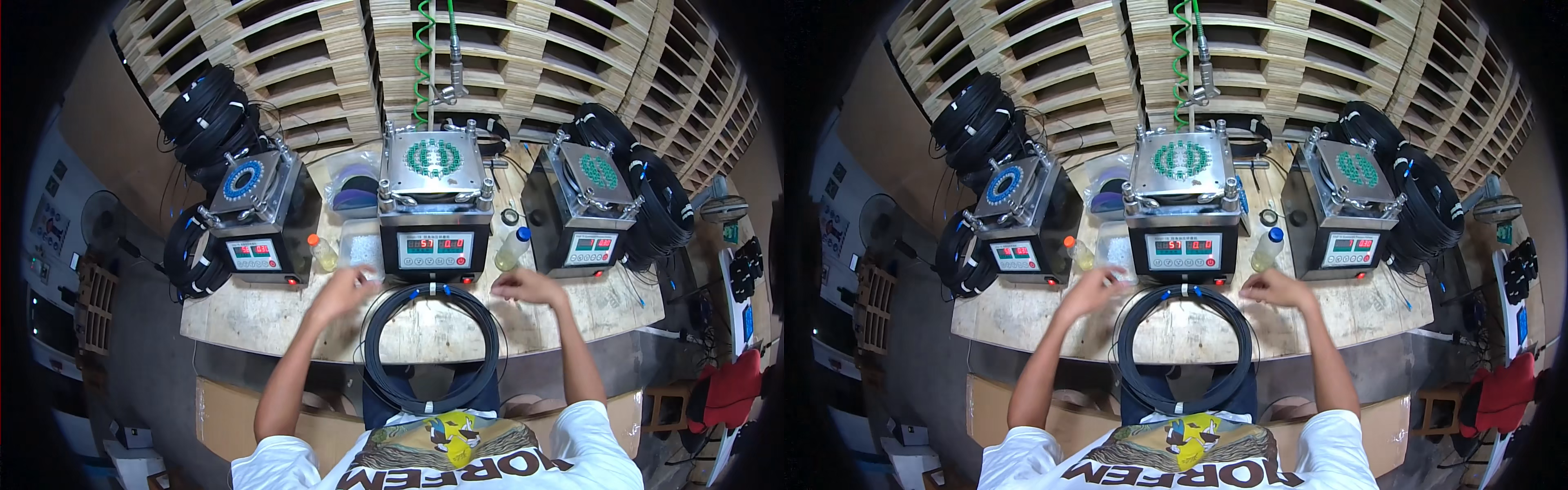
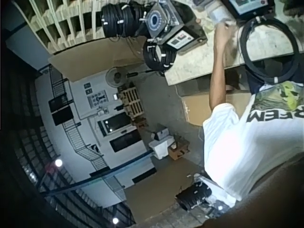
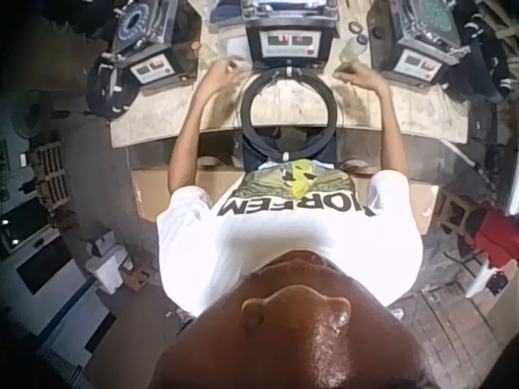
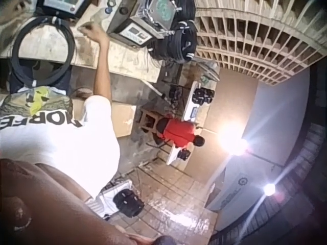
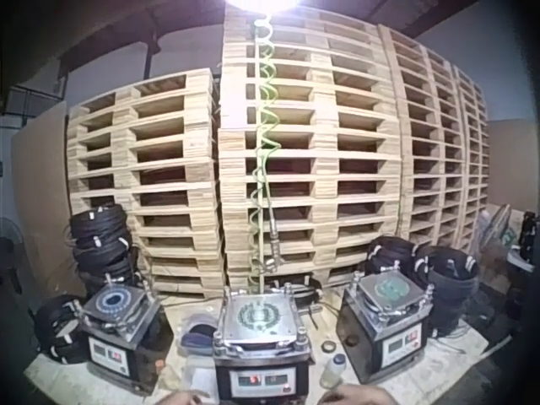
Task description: The recorder is seen operating and setting up machines in a factory setting, possibly related to wire or cable production.
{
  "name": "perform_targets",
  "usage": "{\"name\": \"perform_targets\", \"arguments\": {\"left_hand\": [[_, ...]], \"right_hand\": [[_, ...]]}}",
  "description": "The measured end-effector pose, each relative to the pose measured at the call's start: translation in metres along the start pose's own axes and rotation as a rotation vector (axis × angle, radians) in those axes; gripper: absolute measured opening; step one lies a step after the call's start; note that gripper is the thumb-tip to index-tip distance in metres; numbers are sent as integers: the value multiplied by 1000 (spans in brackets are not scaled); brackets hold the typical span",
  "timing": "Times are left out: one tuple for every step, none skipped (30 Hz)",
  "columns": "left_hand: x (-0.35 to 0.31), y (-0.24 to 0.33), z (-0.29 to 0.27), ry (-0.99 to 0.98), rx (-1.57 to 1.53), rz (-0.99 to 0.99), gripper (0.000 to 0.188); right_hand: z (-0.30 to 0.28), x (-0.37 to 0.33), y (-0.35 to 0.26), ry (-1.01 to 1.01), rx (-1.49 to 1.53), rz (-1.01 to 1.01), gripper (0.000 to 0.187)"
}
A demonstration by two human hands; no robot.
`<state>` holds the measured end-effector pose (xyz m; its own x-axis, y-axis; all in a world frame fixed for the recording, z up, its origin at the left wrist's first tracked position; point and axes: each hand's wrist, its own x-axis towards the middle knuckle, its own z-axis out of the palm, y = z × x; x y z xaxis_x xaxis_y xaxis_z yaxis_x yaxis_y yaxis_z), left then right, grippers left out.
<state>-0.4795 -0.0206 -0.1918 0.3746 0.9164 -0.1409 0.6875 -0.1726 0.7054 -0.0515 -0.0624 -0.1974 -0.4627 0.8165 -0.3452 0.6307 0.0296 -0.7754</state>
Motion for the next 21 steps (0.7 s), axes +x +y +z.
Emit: {"name": "perform_targets", "arguments": {"left_hand": [[11,15,-22,65,23,-8,32],[26,27,-39,207,-24,114,29],[42,36,-54,349,-70,237,26],[56,44,-70,401,-167,289,28],[75,52,-79,386,-217,278,32],[90,62,-84,390,-214,290,32],[103,68,-87,301,-300,234,35],[118,80,-84,198,-391,198,38],[126,81,-85,207,-385,203,38],[130,74,-88,163,-353,139,41],[136,83,-88,102,-328,93,45],[137,90,-86,68,-317,100,47],[136,86,-87,56,-365,87,47],[136,88,-85,35,-414,84,46],[138,90,-84,36,-413,90,46],[136,89,-85,60,-407,123,46],[135,88,-85,83,-401,156,46],[134,87,-85,87,-399,155,46],[129,89,-86,102,-489,170,47],[125,98,-87,108,-582,192,49],[122,107,-88,113,-588,196,52]], "right_hand": [[-26,-4,-21,-8,125,63,35],[-49,-5,-43,19,248,-84,31],[-71,1,-67,110,298,-96,31],[-89,15,-85,186,344,-147,33],[-107,34,-87,291,375,-164,34],[-125,56,-90,394,279,-182,34],[-132,75,-105,449,276,-147,35],[-146,99,-94,535,285,-119,38],[-152,121,-99,560,265,-28,42],[-143,138,-112,576,317,-22,40],[-146,146,-109,602,310,1,40],[-151,154,-105,629,304,24,43],[-140,161,-109,663,388,-3,48],[-143,166,-100,609,424,7,43],[-146,173,-93,619,440,6,41],[-144,177,-96,619,458,3,39],[-145,177,-96,615,458,-2,39],[-147,176,-95,606,531,-29,37],[-146,176,-100,592,606,-57,34],[-150,173,-106,646,620,-44,32],[-157,170,-112,659,644,-33,29]]}}
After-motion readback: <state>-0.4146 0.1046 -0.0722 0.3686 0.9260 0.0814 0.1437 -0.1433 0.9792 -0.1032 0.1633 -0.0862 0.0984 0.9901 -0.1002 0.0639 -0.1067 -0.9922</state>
